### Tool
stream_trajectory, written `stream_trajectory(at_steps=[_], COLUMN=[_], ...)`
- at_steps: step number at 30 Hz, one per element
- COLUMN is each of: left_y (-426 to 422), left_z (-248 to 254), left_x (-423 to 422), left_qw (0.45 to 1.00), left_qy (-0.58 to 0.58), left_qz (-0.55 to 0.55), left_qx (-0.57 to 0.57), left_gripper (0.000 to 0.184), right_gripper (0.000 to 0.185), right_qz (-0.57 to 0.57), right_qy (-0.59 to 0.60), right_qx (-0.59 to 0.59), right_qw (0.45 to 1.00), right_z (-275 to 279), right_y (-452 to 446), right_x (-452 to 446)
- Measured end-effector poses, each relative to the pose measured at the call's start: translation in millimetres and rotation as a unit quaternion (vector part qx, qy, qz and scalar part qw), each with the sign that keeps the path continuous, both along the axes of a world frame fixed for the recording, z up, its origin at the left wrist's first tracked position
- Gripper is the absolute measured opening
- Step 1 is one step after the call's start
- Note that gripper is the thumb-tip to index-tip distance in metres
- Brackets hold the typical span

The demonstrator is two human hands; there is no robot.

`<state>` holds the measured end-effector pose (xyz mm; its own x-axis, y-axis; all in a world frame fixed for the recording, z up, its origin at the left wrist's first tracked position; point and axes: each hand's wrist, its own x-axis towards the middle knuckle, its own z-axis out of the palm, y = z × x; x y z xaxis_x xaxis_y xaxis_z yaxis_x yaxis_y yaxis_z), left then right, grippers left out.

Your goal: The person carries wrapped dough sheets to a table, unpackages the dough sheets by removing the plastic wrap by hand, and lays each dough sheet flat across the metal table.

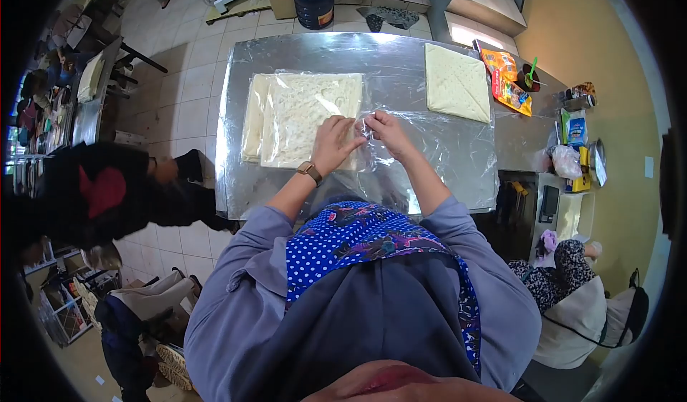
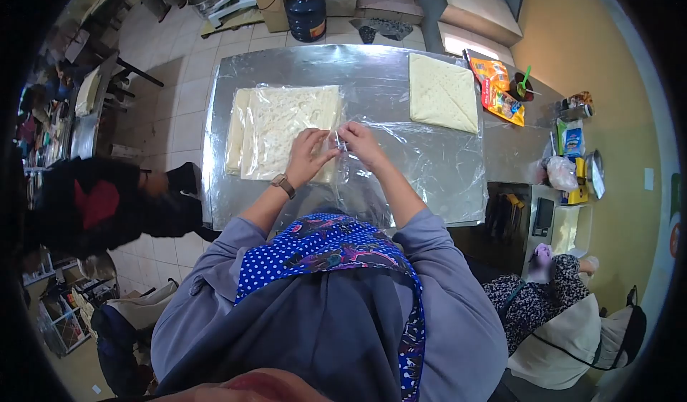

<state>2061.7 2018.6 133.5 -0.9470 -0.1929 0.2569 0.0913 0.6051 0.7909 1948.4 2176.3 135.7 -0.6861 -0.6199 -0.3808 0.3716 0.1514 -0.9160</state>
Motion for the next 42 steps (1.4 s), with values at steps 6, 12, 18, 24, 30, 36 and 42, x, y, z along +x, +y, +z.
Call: stream_trajectory(at_steps=[6,12,18,24,30,36,42], left_y=[-14.3,-4.6,10.3,-77.5,-127.1,-137.7,-157.3], left_z=[-15.1,28.1,31.4,-3.2,-47.7,-47.5,-58.7], left_x=[-8.5,-2.4,4.7,79.5,165.2,157.3,140.1], left_qw=[0.964,0.970,0.981,0.921,0.795,0.676,0.712], left_qy=[0.041,0.031,-0.024,0.087,-0.144,-0.023,-0.057], left_qz=[0.090,0.072,0.003,0.369,0.291,0.276,0.309], left_qx=[0.249,0.228,0.194,-0.083,0.513,0.683,0.628], left_gripper=[0.014,0.008,0.018,0.028,0.023,0.027,0.016], right_gripper=[0.019,0.028,0.030,0.038,0.055,0.060,0.053], right_qz=[-0.050,-0.097,-0.103,-0.082,-0.040,-0.024,-0.043], right_qy=[-0.002,0.542,0.041,-0.165,-0.256,-0.251,-0.208], right_qx=[0.056,0.136,0.110,0.048,-0.014,-0.041,-0.059], right_qw=[0.997,0.823,0.988,0.982,0.966,0.967,0.976], right_z=[-16.1,13.7,-41.1,-42.0,-40.2,-41.0,-43.4], right_y=[37.9,32.7,0.1,-15.6,-22.0,-44.1,-48.9], right_x=[-17.1,8.7,8.8,28.3,34.0,47.9,44.5])
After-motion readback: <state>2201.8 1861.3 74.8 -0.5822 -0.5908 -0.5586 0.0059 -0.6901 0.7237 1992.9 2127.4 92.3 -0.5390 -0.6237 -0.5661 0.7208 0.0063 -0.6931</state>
